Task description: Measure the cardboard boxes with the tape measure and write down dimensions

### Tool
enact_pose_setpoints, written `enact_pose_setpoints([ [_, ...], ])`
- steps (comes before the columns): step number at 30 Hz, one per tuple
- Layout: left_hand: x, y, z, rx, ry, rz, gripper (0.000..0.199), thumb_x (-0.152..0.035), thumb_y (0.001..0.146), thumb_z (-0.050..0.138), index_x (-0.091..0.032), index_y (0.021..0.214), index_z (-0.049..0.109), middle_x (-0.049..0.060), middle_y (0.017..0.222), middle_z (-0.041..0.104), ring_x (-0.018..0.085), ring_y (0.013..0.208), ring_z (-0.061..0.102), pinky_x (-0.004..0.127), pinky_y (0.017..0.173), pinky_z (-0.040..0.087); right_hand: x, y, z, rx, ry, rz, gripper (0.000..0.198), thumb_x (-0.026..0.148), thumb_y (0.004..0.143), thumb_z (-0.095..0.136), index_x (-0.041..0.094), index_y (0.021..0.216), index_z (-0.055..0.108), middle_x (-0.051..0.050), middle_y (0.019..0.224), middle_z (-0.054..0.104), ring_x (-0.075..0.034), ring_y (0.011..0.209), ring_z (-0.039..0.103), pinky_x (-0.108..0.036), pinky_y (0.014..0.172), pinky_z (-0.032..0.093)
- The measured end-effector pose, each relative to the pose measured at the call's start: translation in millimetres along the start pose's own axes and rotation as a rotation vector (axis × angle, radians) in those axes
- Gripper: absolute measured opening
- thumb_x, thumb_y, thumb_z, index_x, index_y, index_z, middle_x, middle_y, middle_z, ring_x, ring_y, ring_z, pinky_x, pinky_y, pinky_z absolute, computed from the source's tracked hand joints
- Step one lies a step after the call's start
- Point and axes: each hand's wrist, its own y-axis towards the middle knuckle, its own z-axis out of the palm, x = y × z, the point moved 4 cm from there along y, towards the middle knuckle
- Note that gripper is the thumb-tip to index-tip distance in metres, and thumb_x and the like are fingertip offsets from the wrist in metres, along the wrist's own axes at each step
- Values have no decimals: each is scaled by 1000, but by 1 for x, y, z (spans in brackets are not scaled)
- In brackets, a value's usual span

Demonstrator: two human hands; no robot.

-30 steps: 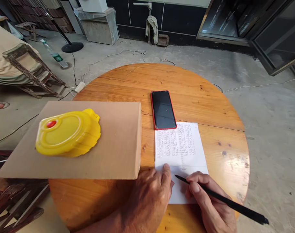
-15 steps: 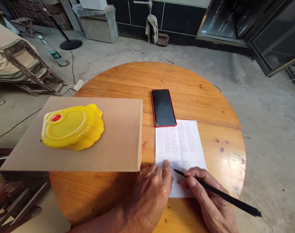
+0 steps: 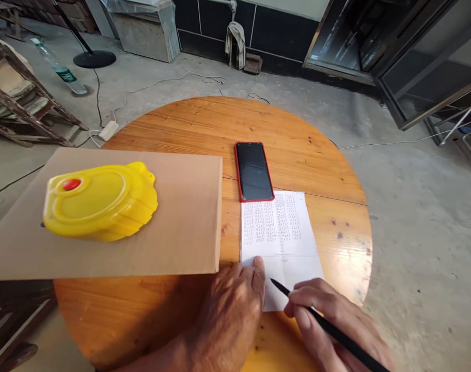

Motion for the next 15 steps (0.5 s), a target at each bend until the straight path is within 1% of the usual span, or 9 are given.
enact_pose_setpoints([
  [3, 1, -2, -3, -5, 16, 5, 39, -2, 81, 51, -3, 120, 54, 8, 81, 69, 22, 71, 65, 37, 65, 57, -7, 3, 9, -23, -1, -16, 19, 13, 90, 53, 26, 103, 58, -4, 82, 69, -19, 73, 69, -27, 61, 55],
  [6, 2, -3, -4, 3, 30, -17, 34, -4, 80, 57, -6, 114, 59, 7, 79, 68, 23, 68, 65, 38, 61, 57, -18, 10, 19, -43, 47, -24, 16, 13, 91, 51, 25, 99, 58, -1, 75, 66, -15, 65, 64, -25, 57, 52],
  [8, 3, -3, -5, -8, 46, -52, 33, -7, 79, 61, -7, 111, 61, 6, 76, 68, 23, 65, 65, 38, 56, 57, -27, 14, 24, -58, 92, 25, 13, 15, 92, 51, 24, 96, 59, 0, 72, 63, -13, 62, 61, -24, 55, 49],
  [11, 5, -1, -8, -34, 50, -115, 37, -11, 77, 67, -5, 113, 61, 7, 74, 69, 22, 62, 65, 35, 53, 56, -36, 20, 27, -65, 143, 109, 10, 17, 92, 53, 24, 96, 60, 1, 73, 61, -12, 63, 59, -23, 57, 48],
  [13, 6, 0, -9, -37, 58, -133, 38, -14, 77, 69, -5, 113, 62, 7, 74, 69, 22, 61, 65, 34, 54, 56, -37, 26, 28, -43, 150, 117, 10, 17, 92, 53, 24, 96, 60, 2, 72, 60, -11, 62, 58, -23, 58, 46],
  [15, 6, 1, -10, -25, 79, -127, 34, -15, 79, 68, -6, 111, 63, 7, 73, 69, 21, 60, 64, 33, 54, 56, -36, 32, 31, -10, 146, 101, 9, 17, 93, 53, 23, 94, 60, 2, 72, 60, -11, 63, 57, -23, 59, 46],
])
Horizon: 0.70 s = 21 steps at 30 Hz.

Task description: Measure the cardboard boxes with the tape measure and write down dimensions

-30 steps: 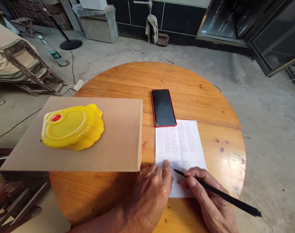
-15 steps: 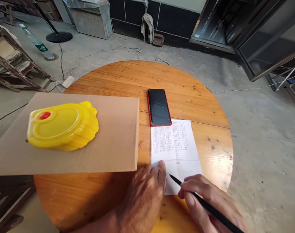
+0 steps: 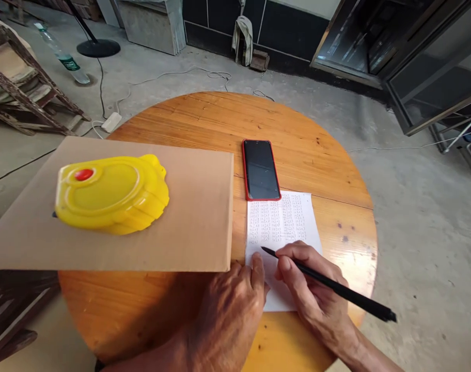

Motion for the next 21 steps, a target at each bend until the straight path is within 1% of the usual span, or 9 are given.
enact_pose_setpoints([
  [2, 0, 0, 1, 11, 12, 4, 28, -15, 81, 67, -8, 107, 64, 6, 72, 68, 19, 59, 64, 32, 56, 56, -1, 6, 5, 30, -1, 0, 8, 19, 93, 53, 22, 92, 60, 2, 74, 60, -11, 65, 57, -24, 60, 46],
  [4, 0, -1, 3, 13, 22, -1, 22, -14, 81, 66, -10, 103, 65, 5, 71, 68, 19, 60, 63, 31, 58, 56, -6, 10, 12, 35, 13, 29, 10, 21, 93, 51, 21, 89, 60, 1, 73, 60, -11, 63, 56, -23, 59, 45],
  [7, -1, -2, 5, 11, 46, -1, 18, -12, 81, 65, -11, 98, 64, 5, 68, 66, 19, 60, 63, 31, 58, 55, -15, 12, 20, 16, 51, 103, 15, 24, 94, 50, 20, 84, 60, 3, 66, 56, -9, 54, 49, -21, 49, 40],
  [10, -1, -2, 6, 48, 57, 4, 16, -12, 81, 63, -10, 97, 63, 5, 67, 64, 20, 62, 63, 32, 61, 55, -19, 11, 22, -17, 56, 128, 16, 26, 93, 50, 19, 82, 60, 4, 60, 52, -8, 47, 43, -20, 42, 35],
  [15, -1, -2, 5, 73, 16, 22, 13, -10, 86, 55, -12, 98, 61, 5, 68, 63, 22, 65, 63, 35, 63, 54, -16, 10, 20, -11, -30, 48, 16, 24, 92, 51, 20, 81, 61, 2, 65, 58, -10, 53, 50, -21, 49, 41],
  [18, -2, -3, 6, 59, 4, 23, 14, -9, 88, 51, -11, 98, 60, 5, 67, 62, 22, 65, 63, 35, 62, 54, -17, 9, 20, -4, -44, 45, 14, 24, 92, 52, 20, 83, 61, 2, 68, 59, -11, 55, 53, -22, 52, 43],
  [21, -3, -4, 7, 69, 29, 45, 15, -8, 87, 52, -10, 99, 61, 5, 68, 63, 21, 62, 62, 35, 60, 54, -18, 8, 21, 16, -37, 40, 12, 22, 93, 51, 21, 85, 61, 2, 69, 59, -10, 57, 54, -22, 53, 43],
])
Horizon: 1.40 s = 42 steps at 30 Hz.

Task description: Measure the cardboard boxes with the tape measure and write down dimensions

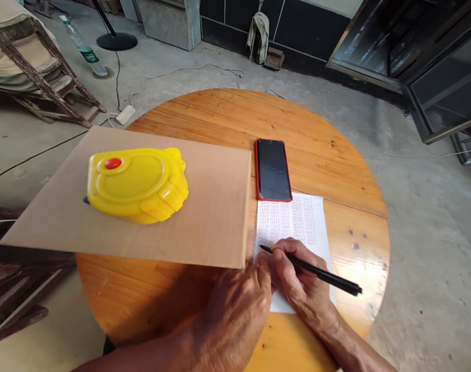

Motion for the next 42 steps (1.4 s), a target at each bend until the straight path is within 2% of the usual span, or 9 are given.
enact_pose_setpoints([
  [4, 1, 0, 0, 7, -1, 4, 18, -9, 87, 53, -9, 103, 60, 5, 70, 64, 21, 62, 62, 34, 59, 53, 0, 1, 0, -5, -3, -13, 11, 21, 93, 52, 22, 85, 60, 3, 69, 59, -9, 56, 52, -21, 53, 42],
  [11, 2, -1, 1, 34, -34, -5, 19, -10, 87, 53, -10, 105, 59, 8, 77, 65, 26, 74, 65, 38, 63, 53, 1, 2, 0, 15, -11, -20, 11, 21, 93, 52, 22, 86, 60, 3, 71, 59, -10, 58, 53, -21, 54, 43],
  [19, 2, 2, 2, 33, -4, -17, 20, -5, 84, 51, -11, 101, 58, 5, 72, 64, 23, 64, 63, 36, 59, 54, 2, 3, 1, 34, -15, -15, 12, 22, 94, 51, 21, 87, 61, 2, 72, 60, -10, 60, 53, -22, 56, 43],
  [23, 2, 2, 3, 67, -1, 5, 23, -2, 81, 52, -11, 101, 59, 6, 74, 65, 23, 65, 64, 38, 62, 55, 1, 3, 3, 66, 4, -10, 12, 20, 94, 51, 22, 87, 60, 3, 73, 59, -10, 61, 53, -22, 58, 43],
  [27, 3, 1, 3, 75, -11, -8, 23, -3, 83, 50, -11, 103, 59, 7, 75, 66, 23, 67, 64, 37, 62, 55, 1, 3, 4, 87, 6, -22, 12, 19, 94, 50, 22, 86, 59, 3, 74, 58, -10, 62, 52, -22, 58, 42],
  [33, 4, 0, 2, 36, -21, -3, 14, -14, 87, 55, -12, 101, 58, 6, 76, 66, 22, 67, 64, 36, 65, 55, 1, 2, 1, 50, 7, -4, 12, 20, 94, 51, 22, 86, 60, 4, 72, 58, -9, 60, 52, -21, 58, 42],
  [42, 6, 0, 4, 29, -71, -21, 23, -7, 81, 57, -11, 104, 56, 5, 77, 66, 23, 66, 64, 39, 62, 57, 2, 3, 0, -11, -10, -31, 12, 18, 92, 53, 22, 84, 60, 5, 69, 58, -7, 56, 50, -18, 53, 40],
])
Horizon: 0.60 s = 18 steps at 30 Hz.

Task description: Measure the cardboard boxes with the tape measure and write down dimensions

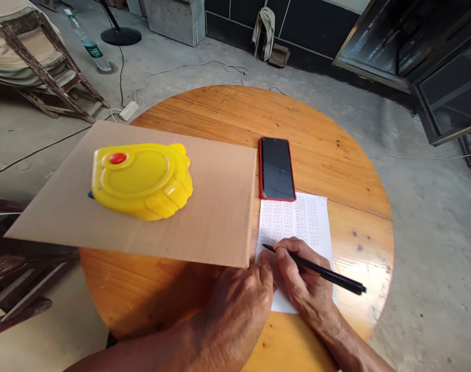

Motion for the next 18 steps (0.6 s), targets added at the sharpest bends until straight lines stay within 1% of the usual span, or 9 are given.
enact_pose_setpoints([
  [3, 1, 0, 0, 6, -19, -7, 25, -6, 81, 56, -12, 104, 55, 5, 78, 66, 23, 66, 64, 40, 61, 57, 0, 1, 0, -5, -1, -4, 12, 18, 92, 53, 22, 84, 60, 5, 69, 58, -7, 55, 49, -18, 52, 39],
  [7, 0, 1, -2, 13, -20, -10, 25, -6, 81, 56, -12, 106, 55, 6, 80, 67, 23, 68, 64, 39, 63, 57, -1, 1, 0, -12, -1, -10, 12, 18, 92, 53, 23, 84, 60, 6, 69, 58, -7, 56, 49, -18, 53, 39],
  [13, 0, 1, -3, 22, -14, -12, 30, -11, 86, 52, -9, 116, 53, 9, 85, 68, 23, 72, 65, 38, 67, 56, -2, -1, 0, -12, 2, -10, 11, 19, 92, 53, 22, 85, 61, 5, 69, 58, -8, 57, 49, -18, 53, 40],
  [18, 1, 0, 2, 42, -13, -7, 26, -12, 86, 53, -11, 112, 55, 7, 82, 68, 23, 70, 65, 38, 65, 56, -2, 0, 0, -9, 6, -15, 12, 18, 92, 53, 22, 85, 61, 5, 69, 58, -8, 57, 50, -18, 54, 40],
])
